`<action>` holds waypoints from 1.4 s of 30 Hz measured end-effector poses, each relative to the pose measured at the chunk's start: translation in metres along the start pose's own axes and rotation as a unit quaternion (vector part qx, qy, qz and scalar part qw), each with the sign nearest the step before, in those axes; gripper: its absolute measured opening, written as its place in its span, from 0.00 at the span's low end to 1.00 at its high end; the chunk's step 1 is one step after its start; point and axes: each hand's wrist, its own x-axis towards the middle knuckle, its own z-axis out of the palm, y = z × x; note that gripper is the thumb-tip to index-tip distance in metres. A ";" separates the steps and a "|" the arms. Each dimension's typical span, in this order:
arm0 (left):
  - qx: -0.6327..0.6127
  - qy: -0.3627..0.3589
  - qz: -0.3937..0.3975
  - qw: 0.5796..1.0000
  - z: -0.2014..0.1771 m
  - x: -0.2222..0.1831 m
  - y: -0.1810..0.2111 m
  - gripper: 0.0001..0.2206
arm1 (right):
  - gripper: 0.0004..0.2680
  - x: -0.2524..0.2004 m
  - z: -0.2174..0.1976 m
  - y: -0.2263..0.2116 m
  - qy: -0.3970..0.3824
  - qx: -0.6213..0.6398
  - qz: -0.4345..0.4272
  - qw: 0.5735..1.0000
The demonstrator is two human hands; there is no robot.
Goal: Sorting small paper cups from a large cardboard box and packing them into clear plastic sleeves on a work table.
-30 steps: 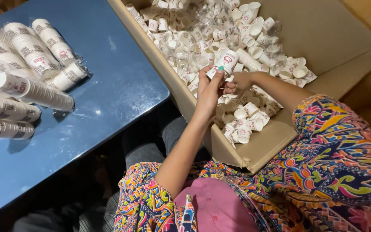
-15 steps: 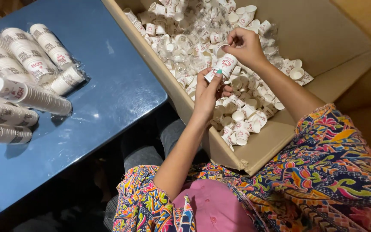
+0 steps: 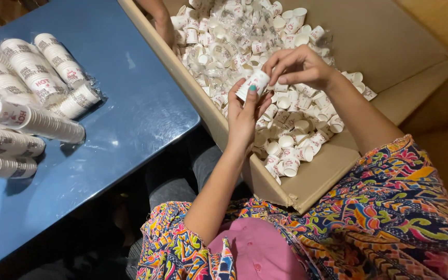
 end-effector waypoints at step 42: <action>0.151 -0.072 0.094 0.981 -0.009 0.007 -0.032 0.14 | 0.16 -0.083 -0.003 0.305 -0.083 -0.381 0.253 0.885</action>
